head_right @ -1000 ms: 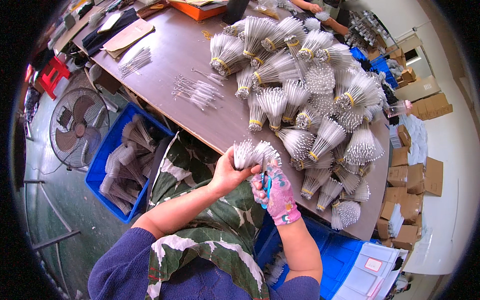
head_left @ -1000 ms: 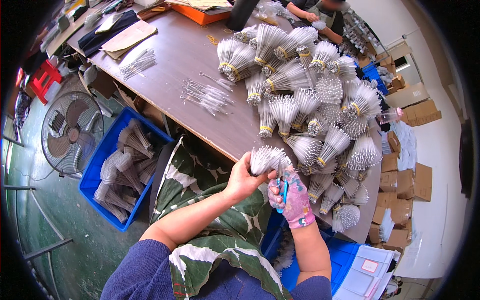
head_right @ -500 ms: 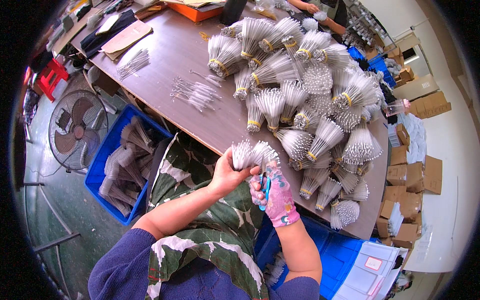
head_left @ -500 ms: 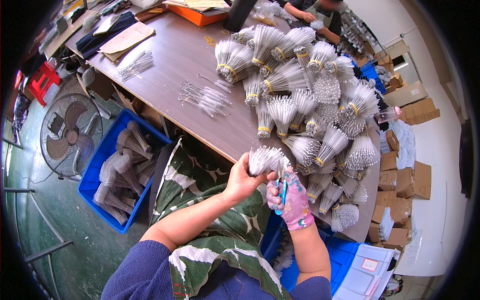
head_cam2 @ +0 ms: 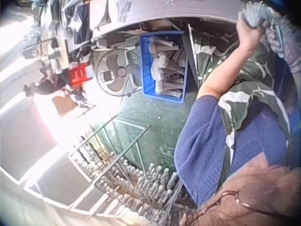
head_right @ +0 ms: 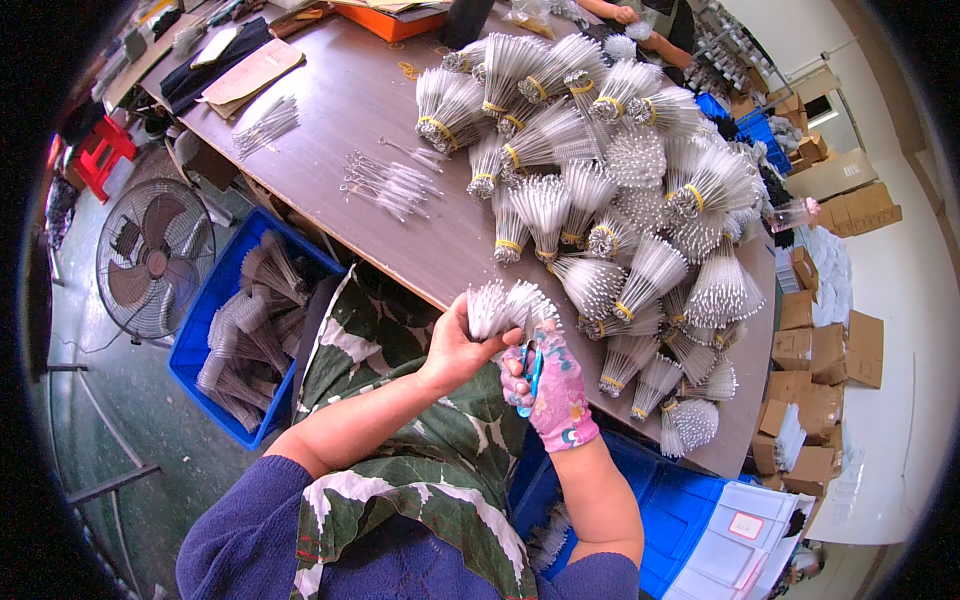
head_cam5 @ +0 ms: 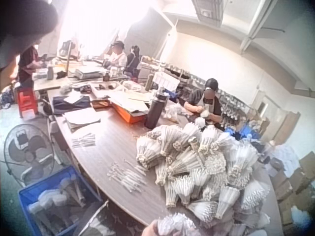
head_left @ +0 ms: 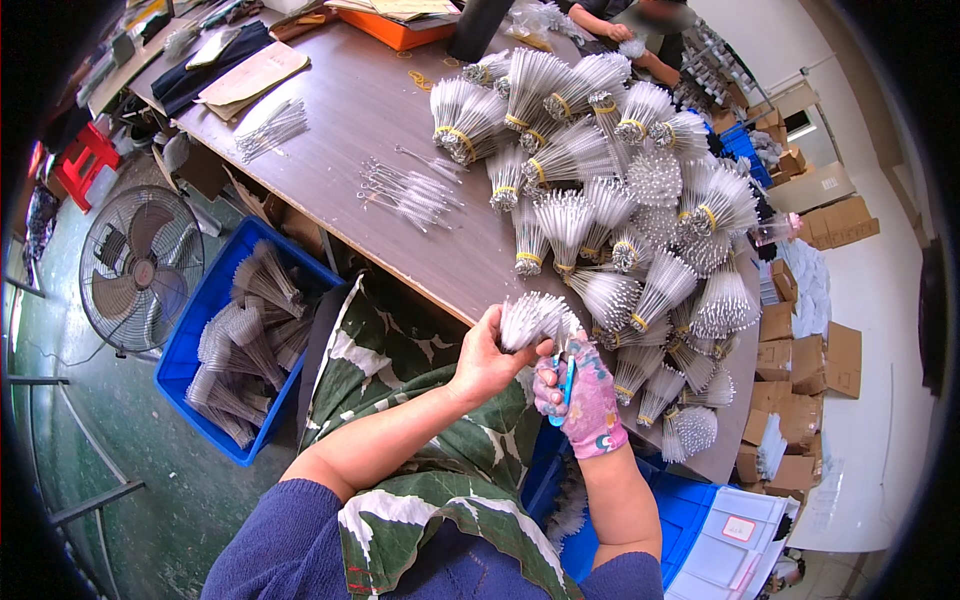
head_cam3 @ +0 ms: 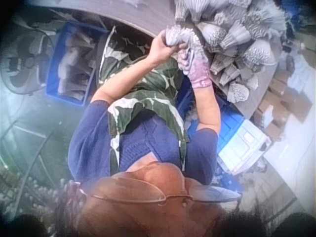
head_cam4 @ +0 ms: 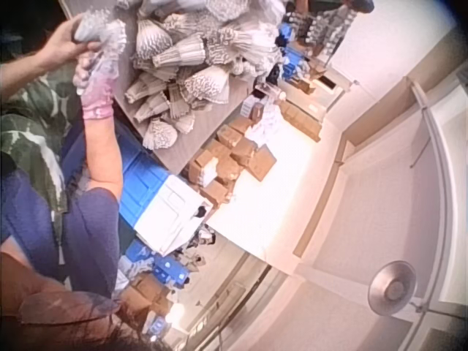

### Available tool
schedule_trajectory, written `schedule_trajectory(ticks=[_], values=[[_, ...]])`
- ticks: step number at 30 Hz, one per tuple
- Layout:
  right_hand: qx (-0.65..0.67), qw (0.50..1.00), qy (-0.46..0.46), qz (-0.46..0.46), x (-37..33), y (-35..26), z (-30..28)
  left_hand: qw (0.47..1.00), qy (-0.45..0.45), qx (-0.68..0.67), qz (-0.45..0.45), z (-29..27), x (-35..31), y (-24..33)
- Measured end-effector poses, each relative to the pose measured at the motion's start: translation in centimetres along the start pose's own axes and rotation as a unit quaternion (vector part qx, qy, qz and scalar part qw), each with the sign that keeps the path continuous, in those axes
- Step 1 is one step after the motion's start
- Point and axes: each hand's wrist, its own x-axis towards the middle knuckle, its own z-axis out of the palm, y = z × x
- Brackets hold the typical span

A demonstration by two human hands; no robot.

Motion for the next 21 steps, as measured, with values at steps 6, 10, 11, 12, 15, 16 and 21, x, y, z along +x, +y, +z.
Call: schedule_trajectory(ticks=[6, 10, 11, 12, 15, 16, 21], values=[[0.008, 1.000, 0.013, -0.008, -0.3, 0.0, 0.3, 1.000, 0.002, 0.006, -0.005, 0.2, -0.1, 0.0], [0.002, 1.000, 0.021, -0.009, -0.5, 0.0, 0.4, 1.000, -0.001, -0.003, 0.003, 0.1, -0.1, -0.8], [0.008, 1.000, 0.018, -0.005, -0.5, 0.0, 0.3, 1.000, 0.004, 0.001, 0.006, 0.1, -0.1, -0.8], [0.008, 1.000, 0.018, -0.005, -0.5, 0.0, 0.3, 1.000, 0.008, 0.004, 0.009, 0.2, -0.1, -0.7], [0.017, 1.000, 0.007, 0.006, -0.5, 0.0, 0.1, 1.000, 0.006, 0.009, 0.007, 0.3, -0.2, 0.0], [0.023, 1.000, 0.009, 0.007, -0.5, 0.0, 0.2, 1.000, 0.007, 0.009, 0.007, 0.3, -0.2, -0.1], [0.033, 0.999, 0.005, 0.002, -0.4, 0.1, 0.1, 1.000, 0.002, 0.006, 0.001, 0.2, -0.1, 0.1]])
